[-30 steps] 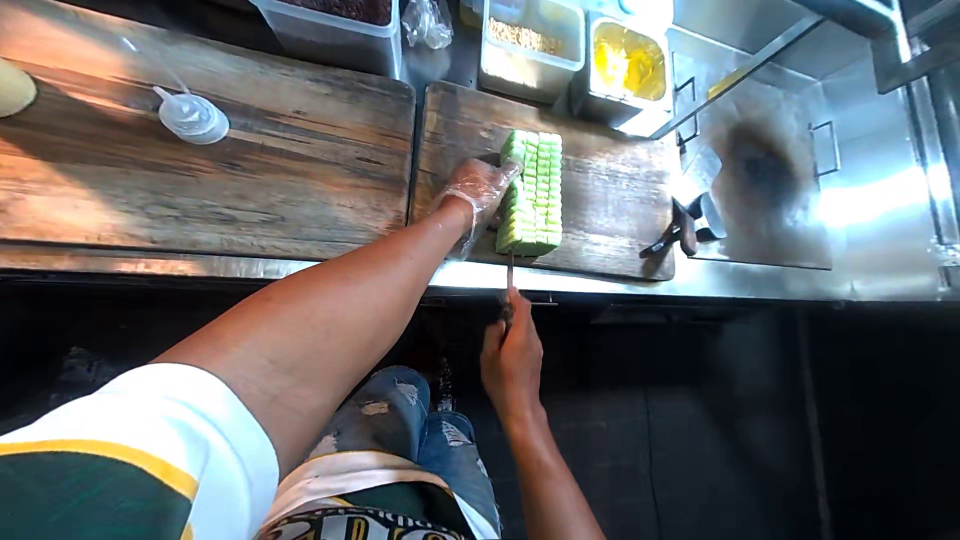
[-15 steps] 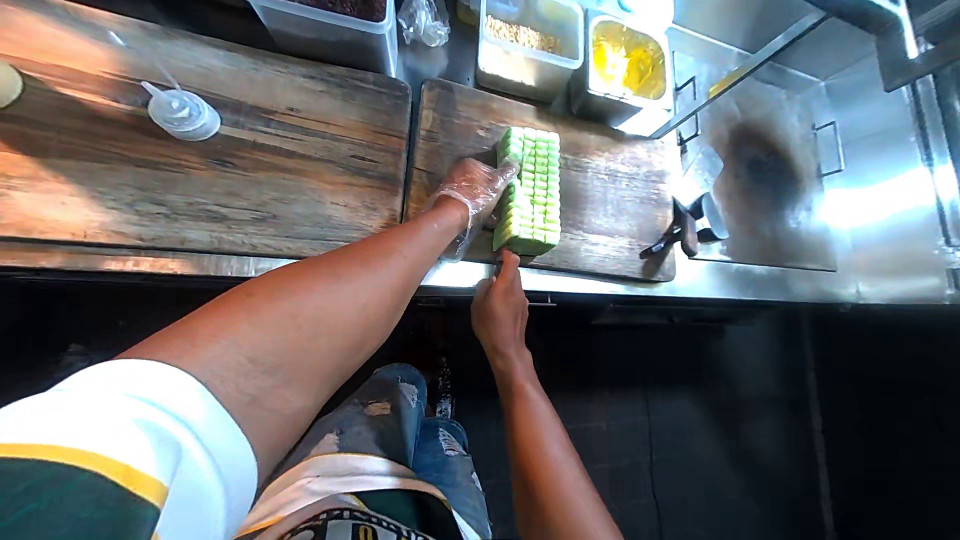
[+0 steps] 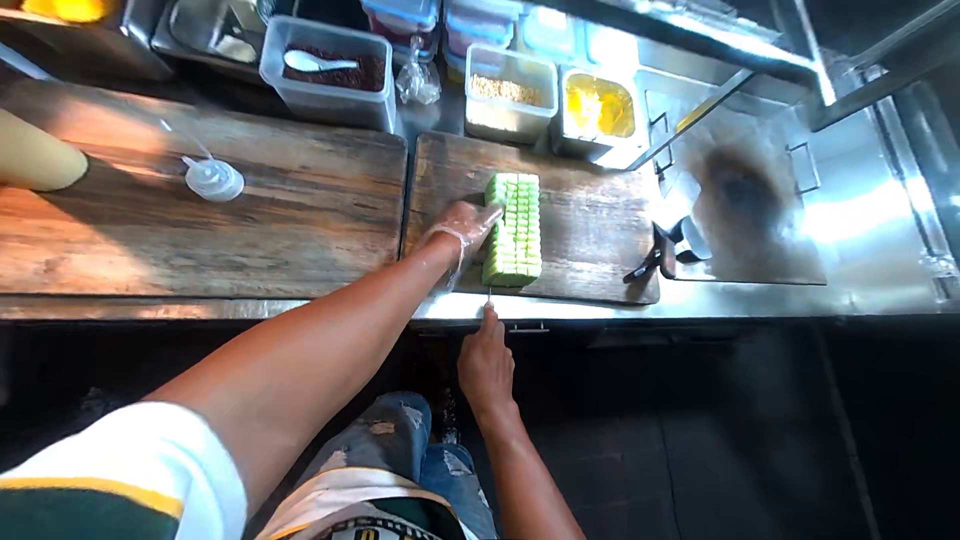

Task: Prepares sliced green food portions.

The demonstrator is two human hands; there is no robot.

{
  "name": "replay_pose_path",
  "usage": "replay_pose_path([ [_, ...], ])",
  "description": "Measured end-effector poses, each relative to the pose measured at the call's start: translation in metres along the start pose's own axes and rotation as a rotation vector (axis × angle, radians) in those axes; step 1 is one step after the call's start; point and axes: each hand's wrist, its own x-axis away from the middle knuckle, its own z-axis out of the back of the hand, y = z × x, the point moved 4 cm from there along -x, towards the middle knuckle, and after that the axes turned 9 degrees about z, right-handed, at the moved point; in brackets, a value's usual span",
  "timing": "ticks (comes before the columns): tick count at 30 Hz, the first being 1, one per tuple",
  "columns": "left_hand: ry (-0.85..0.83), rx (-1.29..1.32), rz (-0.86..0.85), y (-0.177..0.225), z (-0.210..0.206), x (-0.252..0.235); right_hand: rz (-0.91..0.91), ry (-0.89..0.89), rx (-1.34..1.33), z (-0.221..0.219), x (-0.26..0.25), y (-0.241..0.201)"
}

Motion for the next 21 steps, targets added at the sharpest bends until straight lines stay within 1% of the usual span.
replay_pose_path([
  [1,-0.019,-0.017,0.009,0.007,0.005,0.008,0.001,0.01,-0.002,0.005,0.001,-0.003],
  [3,-0.029,-0.081,0.04,0.017,0.016,0.018,0.042,0.107,-0.014,0.016,0.005,-0.01],
  [4,-0.03,-0.094,0.058,0.016,0.019,0.017,0.064,0.155,-0.017,0.021,0.005,-0.014],
  [5,-0.026,-0.091,0.079,0.013,0.019,0.014,0.062,0.155,-0.019,0.025,0.001,-0.018],
  [8,0.005,-0.009,0.142,0.007,0.014,0.009,-0.024,-0.012,-0.014,0.034,-0.028,-0.021],
  [10,0.036,0.0,0.175,0.009,0.012,0.013,-0.028,-0.088,0.016,0.029,-0.03,-0.013],
  [13,0.049,-0.048,0.196,0.017,0.01,0.024,-0.007,-0.144,0.061,0.016,-0.018,0.005],
  [15,0.035,-0.15,0.211,0.024,0.008,0.034,0.027,-0.108,-0.014,0.019,-0.014,0.01],
  [16,0.04,-0.171,0.191,0.028,0.01,0.038,0.059,-0.057,-0.115,0.027,-0.012,0.014],
  [17,0.045,-0.124,0.161,0.032,0.016,0.045,0.119,0.042,-0.265,0.039,-0.008,0.019],
  [18,0.064,0.005,0.138,0.032,0.023,0.052,0.175,0.124,-0.445,0.053,-0.003,0.026],
  [19,0.075,0.182,0.15,0.029,0.028,0.055,0.199,0.164,-0.642,0.068,0.0,0.036],
  [20,0.069,0.379,0.192,0.025,0.031,0.057,0.169,0.13,-0.874,0.08,0.001,0.048],
  [21,0.054,0.558,0.263,0.022,0.03,0.058,0.099,0.059,-1.136,0.088,-0.001,0.062],
])
